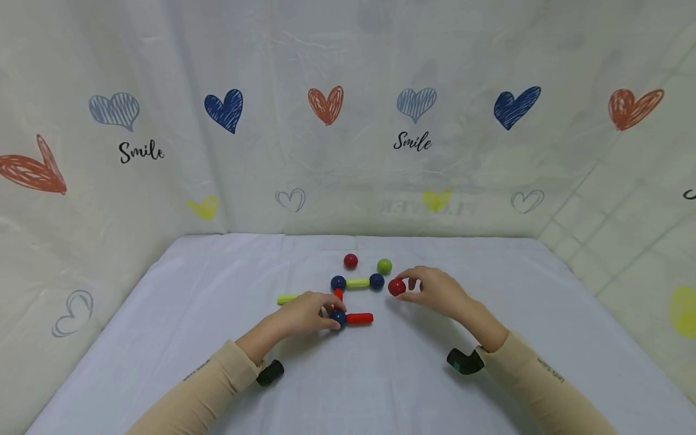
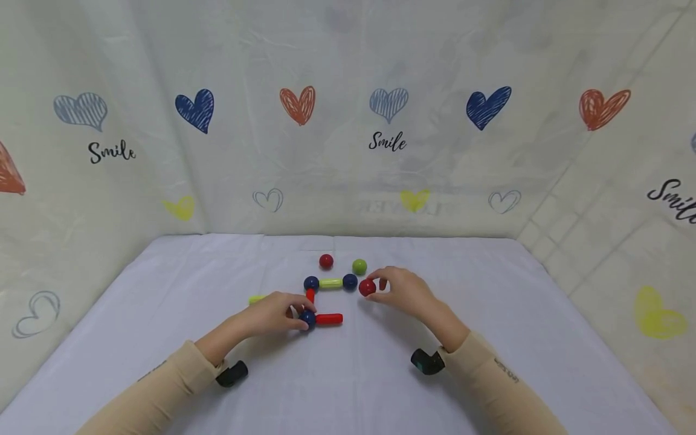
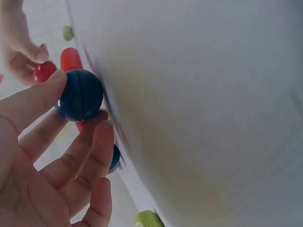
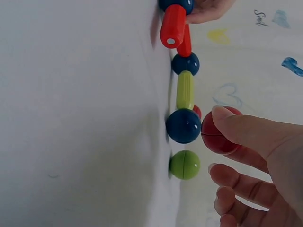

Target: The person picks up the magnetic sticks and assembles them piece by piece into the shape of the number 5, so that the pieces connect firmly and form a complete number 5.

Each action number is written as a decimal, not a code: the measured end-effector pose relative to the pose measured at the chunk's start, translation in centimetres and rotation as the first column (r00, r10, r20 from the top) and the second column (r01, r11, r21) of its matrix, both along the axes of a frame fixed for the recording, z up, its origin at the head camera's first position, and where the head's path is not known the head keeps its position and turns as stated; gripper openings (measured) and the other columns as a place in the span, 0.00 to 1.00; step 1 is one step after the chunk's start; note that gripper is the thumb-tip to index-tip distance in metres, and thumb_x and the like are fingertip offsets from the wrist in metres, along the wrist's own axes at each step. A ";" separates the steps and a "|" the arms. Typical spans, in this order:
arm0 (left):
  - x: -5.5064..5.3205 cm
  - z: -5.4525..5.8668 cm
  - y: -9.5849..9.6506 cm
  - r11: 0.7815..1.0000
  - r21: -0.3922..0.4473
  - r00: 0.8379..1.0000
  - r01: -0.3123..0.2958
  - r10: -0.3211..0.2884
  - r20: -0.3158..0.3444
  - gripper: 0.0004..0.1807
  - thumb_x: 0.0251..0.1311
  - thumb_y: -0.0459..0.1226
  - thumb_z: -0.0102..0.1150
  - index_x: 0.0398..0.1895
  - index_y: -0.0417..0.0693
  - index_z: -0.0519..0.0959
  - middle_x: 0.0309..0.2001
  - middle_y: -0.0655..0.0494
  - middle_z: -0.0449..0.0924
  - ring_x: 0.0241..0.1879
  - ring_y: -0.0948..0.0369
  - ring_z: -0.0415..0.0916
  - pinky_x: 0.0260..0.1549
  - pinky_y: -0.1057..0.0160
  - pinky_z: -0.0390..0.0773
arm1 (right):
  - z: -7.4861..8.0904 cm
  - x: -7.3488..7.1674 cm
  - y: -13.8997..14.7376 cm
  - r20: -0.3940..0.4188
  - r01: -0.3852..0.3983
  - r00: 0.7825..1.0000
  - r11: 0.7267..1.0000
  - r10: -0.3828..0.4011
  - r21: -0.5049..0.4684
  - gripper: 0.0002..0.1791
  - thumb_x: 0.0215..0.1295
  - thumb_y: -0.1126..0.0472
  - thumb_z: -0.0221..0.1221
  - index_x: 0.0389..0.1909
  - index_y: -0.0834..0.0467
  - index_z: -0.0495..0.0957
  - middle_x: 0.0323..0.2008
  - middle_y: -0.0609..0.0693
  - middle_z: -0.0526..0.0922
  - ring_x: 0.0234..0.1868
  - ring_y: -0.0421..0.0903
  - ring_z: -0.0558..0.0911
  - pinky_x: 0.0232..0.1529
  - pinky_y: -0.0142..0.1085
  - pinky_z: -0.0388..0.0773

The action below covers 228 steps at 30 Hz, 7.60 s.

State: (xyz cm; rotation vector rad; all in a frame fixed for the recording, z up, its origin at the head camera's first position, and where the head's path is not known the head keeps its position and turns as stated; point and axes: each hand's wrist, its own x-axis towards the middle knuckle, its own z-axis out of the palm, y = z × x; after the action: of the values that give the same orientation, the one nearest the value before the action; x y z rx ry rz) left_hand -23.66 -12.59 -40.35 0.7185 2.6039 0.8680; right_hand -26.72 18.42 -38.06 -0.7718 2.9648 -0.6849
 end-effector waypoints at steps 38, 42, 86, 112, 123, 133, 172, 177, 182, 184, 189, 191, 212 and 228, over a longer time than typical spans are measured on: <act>0.1 0.3 0.0 1.000 0.011 0.999 -0.010 0.010 0.035 0.15 0.65 0.36 0.70 0.54 0.51 0.83 0.46 0.53 0.83 0.42 0.59 0.78 0.46 0.57 0.81 | -2.5 1.7 -1.5 0.120 -0.145 0.982 0.989 0.147 -0.022 0.20 0.61 0.54 0.74 0.52 0.53 0.85 0.31 0.40 0.77 0.30 0.39 0.73 0.31 0.32 0.74; 0.1 0.2 0.0 1.000 0.013 0.999 -0.010 0.009 0.032 0.15 0.64 0.36 0.70 0.54 0.52 0.83 0.46 0.54 0.83 0.42 0.59 0.78 0.45 0.57 0.81 | -2.5 2.0 -1.5 0.124 -0.140 0.982 0.990 0.142 -0.021 0.20 0.60 0.55 0.74 0.52 0.53 0.85 0.31 0.40 0.77 0.30 0.39 0.73 0.31 0.32 0.74; -0.9 0.5 0.5 0.993 -0.117 0.999 0.024 -0.028 -0.034 0.25 0.55 0.40 0.78 0.56 0.52 0.81 0.50 0.58 0.80 0.50 0.57 0.74 0.58 0.52 0.75 | -2.3 1.3 -2.2 0.112 -0.174 0.980 0.982 0.166 0.066 0.21 0.61 0.52 0.74 0.55 0.50 0.85 0.31 0.40 0.78 0.29 0.39 0.73 0.32 0.33 0.73; -0.8 0.2 0.3 0.998 -0.068 1.000 0.001 -0.001 -0.005 0.28 0.57 0.41 0.77 0.62 0.53 0.80 0.47 0.56 0.80 0.44 0.58 0.74 0.45 0.57 0.79 | -0.6 0.4 3.0 0.046 -0.088 0.995 0.996 0.087 0.033 0.19 0.64 0.60 0.70 0.56 0.56 0.84 0.35 0.41 0.79 0.34 0.42 0.75 0.34 0.36 0.74; -0.8 -0.2 -0.6 1.000 -0.023 0.999 -0.015 0.016 0.045 0.27 0.59 0.41 0.76 0.62 0.55 0.80 0.45 0.57 0.79 0.40 0.59 0.77 0.41 0.60 0.80 | -1.2 -0.5 7.7 0.008 -0.063 0.998 0.997 0.063 0.047 0.18 0.59 0.60 0.73 0.50 0.59 0.86 0.40 0.44 0.83 0.41 0.46 0.80 0.40 0.41 0.76; -0.8 -0.2 -0.5 1.000 -0.016 0.999 -0.023 0.024 0.046 0.26 0.59 0.39 0.75 0.61 0.55 0.80 0.45 0.57 0.79 0.41 0.59 0.77 0.42 0.59 0.81 | -1.5 -0.8 8.0 0.049 -0.052 0.998 0.997 0.050 0.053 0.17 0.59 0.63 0.73 0.49 0.59 0.86 0.39 0.45 0.84 0.40 0.46 0.80 0.42 0.43 0.76; -0.2 -0.1 -0.5 1.000 -0.006 0.999 -0.029 0.029 0.038 0.18 0.61 0.37 0.74 0.54 0.55 0.84 0.44 0.58 0.80 0.40 0.59 0.76 0.43 0.58 0.79 | -1.8 3.1 1.9 0.481 0.091 0.867 0.909 0.128 -0.406 0.20 0.66 0.60 0.68 0.56 0.64 0.82 0.41 0.51 0.82 0.41 0.49 0.79 0.39 0.36 0.78; -0.2 -0.1 -0.5 1.000 -0.001 0.999 -0.030 0.030 0.044 0.18 0.61 0.37 0.74 0.54 0.54 0.84 0.44 0.58 0.80 0.40 0.58 0.76 0.43 0.59 0.79 | -2.0 3.9 1.0 0.609 0.238 0.790 0.880 0.071 -0.411 0.23 0.67 0.58 0.67 0.59 0.64 0.80 0.38 0.50 0.80 0.37 0.47 0.76 0.34 0.34 0.73; -0.2 -0.1 -0.5 1.000 0.003 0.999 -0.020 0.020 0.035 0.18 0.61 0.37 0.73 0.54 0.54 0.84 0.44 0.58 0.80 0.39 0.58 0.76 0.42 0.59 0.79 | -2.3 4.0 0.9 0.665 0.298 0.743 0.855 0.072 -0.424 0.26 0.69 0.58 0.66 0.63 0.66 0.77 0.39 0.50 0.83 0.35 0.46 0.78 0.34 0.33 0.76; -0.3 -0.1 -0.4 1.000 0.007 0.999 -0.017 0.017 0.033 0.18 0.61 0.37 0.73 0.54 0.54 0.84 0.44 0.58 0.80 0.39 0.59 0.76 0.42 0.59 0.79 | -2.4 4.0 0.9 0.685 0.304 0.722 0.845 0.097 -0.440 0.27 0.69 0.58 0.66 0.64 0.67 0.75 0.41 0.51 0.84 0.36 0.45 0.80 0.36 0.33 0.78; -0.4 -0.1 -0.3 1.000 0.007 0.999 -0.018 0.018 0.038 0.18 0.61 0.37 0.73 0.55 0.54 0.84 0.44 0.58 0.80 0.39 0.59 0.76 0.43 0.59 0.79 | -2.7 4.0 0.8 0.744 0.340 0.649 0.814 0.159 -0.471 0.30 0.69 0.59 0.66 0.68 0.67 0.72 0.44 0.53 0.83 0.37 0.44 0.81 0.38 0.31 0.82; -0.4 0.0 -0.3 1.000 0.004 0.999 -0.020 0.020 0.040 0.18 0.61 0.37 0.73 0.55 0.54 0.84 0.44 0.58 0.80 0.39 0.59 0.76 0.43 0.59 0.79 | -2.9 4.0 0.7 0.762 0.357 0.625 0.807 0.167 -0.470 0.30 0.69 0.60 0.66 0.69 0.65 0.71 0.42 0.54 0.81 0.37 0.44 0.81 0.39 0.31 0.82; -0.5 0.0 -0.2 1.000 -0.001 0.999 -0.008 0.008 0.042 0.19 0.61 0.37 0.73 0.55 0.53 0.83 0.45 0.57 0.80 0.39 0.58 0.76 0.42 0.60 0.79 | -3.5 4.7 -1.9 0.845 0.525 0.525 0.742 0.103 -0.417 0.42 0.70 0.63 0.65 0.79 0.54 0.54 0.49 0.63 0.76 0.33 0.47 0.86 0.38 0.32 0.83; -0.5 0.0 -0.1 1.000 -0.011 0.999 -0.014 0.014 0.049 0.19 0.61 0.37 0.73 0.55 0.54 0.83 0.45 0.57 0.80 0.40 0.58 0.76 0.44 0.58 0.80 | -4.1 4.1 -1.5 0.798 0.391 0.570 0.790 0.195 -0.472 0.41 0.70 0.61 0.65 0.78 0.61 0.55 0.38 0.58 0.85 0.33 0.47 0.87 0.39 0.32 0.83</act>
State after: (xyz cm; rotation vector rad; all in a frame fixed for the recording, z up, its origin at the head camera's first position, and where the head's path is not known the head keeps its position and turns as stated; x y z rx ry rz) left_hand -24.18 -12.70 -40.32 0.6687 2.5712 0.8645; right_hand -22.66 16.88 -42.19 -0.1226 1.8843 -1.5440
